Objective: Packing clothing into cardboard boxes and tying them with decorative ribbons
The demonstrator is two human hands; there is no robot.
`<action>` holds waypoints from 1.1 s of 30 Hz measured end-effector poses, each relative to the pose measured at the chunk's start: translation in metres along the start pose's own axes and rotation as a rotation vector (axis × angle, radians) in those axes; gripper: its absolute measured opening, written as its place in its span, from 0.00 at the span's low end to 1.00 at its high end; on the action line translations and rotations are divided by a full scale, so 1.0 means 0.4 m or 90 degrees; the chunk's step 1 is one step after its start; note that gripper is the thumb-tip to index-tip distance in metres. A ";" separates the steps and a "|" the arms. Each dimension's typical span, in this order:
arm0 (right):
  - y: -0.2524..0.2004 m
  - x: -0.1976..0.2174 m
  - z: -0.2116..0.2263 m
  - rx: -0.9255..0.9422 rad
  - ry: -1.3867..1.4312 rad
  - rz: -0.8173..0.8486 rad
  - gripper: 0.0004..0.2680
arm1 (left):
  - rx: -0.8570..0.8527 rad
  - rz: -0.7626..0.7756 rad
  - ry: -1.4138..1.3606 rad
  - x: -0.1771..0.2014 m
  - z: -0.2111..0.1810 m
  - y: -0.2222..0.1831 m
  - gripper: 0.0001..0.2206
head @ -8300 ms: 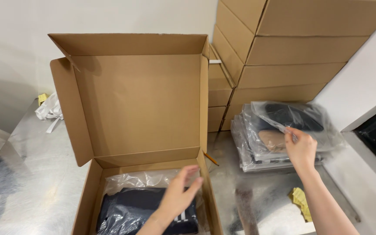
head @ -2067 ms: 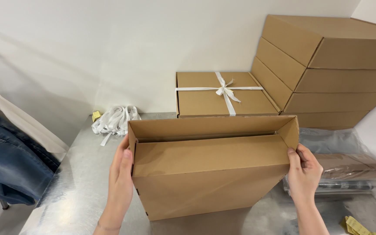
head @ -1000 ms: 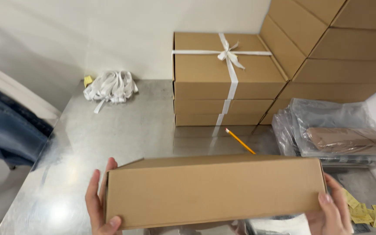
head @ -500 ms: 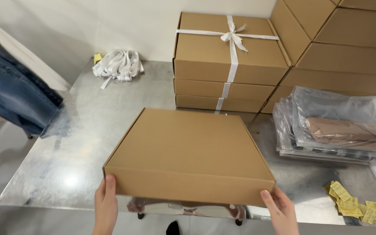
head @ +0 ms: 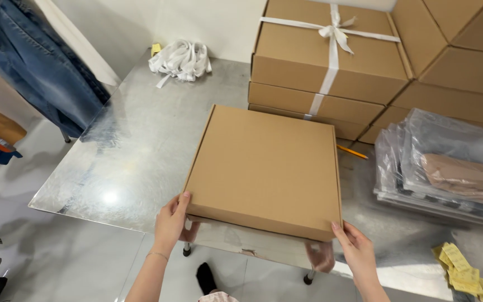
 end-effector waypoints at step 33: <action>0.711 -1.447 0.852 0.447 -0.348 -0.031 0.13 | -0.737 -0.316 0.422 0.374 -0.119 1.152 0.28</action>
Point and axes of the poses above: each hand's wrist, its own y-axis towards the middle knuckle, its own x-axis out of the back of the hand, z = x × y, the point moved 6 cm from there along y, towards the middle knuckle, and after that the axes turned 10 degrees about -y, right-handed, at the moved point
